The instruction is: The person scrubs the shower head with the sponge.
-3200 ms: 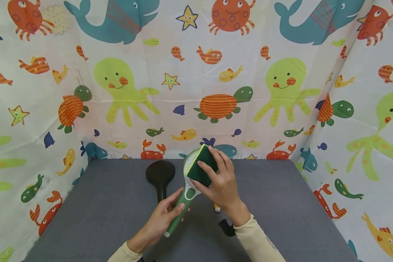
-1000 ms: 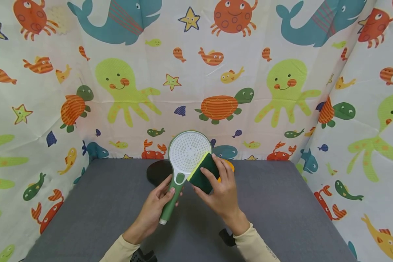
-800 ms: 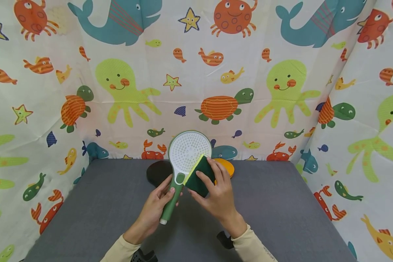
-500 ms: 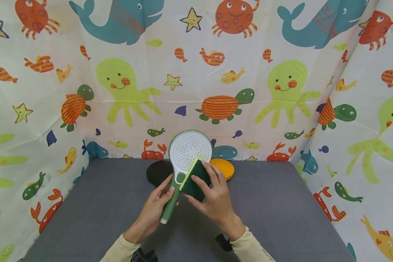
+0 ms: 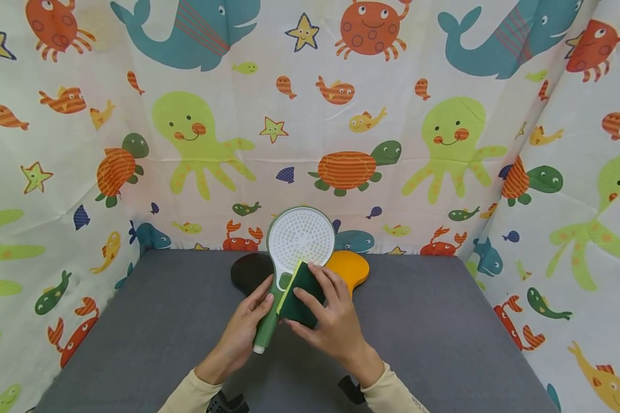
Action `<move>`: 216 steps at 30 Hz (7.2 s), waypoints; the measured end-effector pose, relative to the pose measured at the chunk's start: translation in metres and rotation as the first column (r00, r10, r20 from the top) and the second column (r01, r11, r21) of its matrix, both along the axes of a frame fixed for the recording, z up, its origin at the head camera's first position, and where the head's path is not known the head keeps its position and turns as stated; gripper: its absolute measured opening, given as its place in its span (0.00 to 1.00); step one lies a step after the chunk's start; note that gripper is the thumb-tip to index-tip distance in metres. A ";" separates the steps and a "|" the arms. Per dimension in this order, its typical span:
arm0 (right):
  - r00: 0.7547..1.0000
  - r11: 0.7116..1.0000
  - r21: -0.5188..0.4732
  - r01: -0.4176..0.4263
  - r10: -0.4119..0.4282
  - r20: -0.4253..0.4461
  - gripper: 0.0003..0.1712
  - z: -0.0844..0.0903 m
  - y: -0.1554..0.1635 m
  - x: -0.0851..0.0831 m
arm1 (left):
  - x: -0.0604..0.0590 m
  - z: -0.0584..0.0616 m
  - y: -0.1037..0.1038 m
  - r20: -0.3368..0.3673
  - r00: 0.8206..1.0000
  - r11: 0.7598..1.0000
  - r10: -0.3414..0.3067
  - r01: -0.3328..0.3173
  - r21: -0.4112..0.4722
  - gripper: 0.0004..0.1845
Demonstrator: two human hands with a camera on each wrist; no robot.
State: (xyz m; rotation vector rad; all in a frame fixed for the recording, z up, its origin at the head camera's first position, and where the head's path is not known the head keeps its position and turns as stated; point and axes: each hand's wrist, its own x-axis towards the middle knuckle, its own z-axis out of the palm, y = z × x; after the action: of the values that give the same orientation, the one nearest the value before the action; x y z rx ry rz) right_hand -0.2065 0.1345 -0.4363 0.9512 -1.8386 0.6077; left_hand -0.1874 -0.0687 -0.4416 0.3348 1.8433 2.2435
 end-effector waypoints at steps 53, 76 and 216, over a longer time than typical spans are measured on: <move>0.986 0.981 0.100 -0.164 0.161 0.044 0.28 0.008 -0.008 0.003 | -0.003 0.006 -0.003 0.068 0.993 0.984 -0.093 0.081 0.158 0.29; 0.980 0.976 0.104 -0.191 0.184 0.073 0.28 0.004 -0.009 0.010 | -0.010 0.017 0.000 0.035 0.996 0.930 -0.086 0.068 0.362 0.30; 0.998 0.988 0.144 -0.048 0.054 -0.037 0.26 0.008 0.012 -0.004 | -0.006 0.000 0.005 0.109 0.994 0.969 -0.024 -0.003 0.247 0.34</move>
State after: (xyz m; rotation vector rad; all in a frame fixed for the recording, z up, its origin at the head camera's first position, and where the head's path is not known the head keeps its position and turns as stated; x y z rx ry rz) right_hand -0.2110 0.1467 -0.4282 1.1004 -1.8446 0.4888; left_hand -0.1932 -0.0633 -0.4417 0.2535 1.5066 2.4357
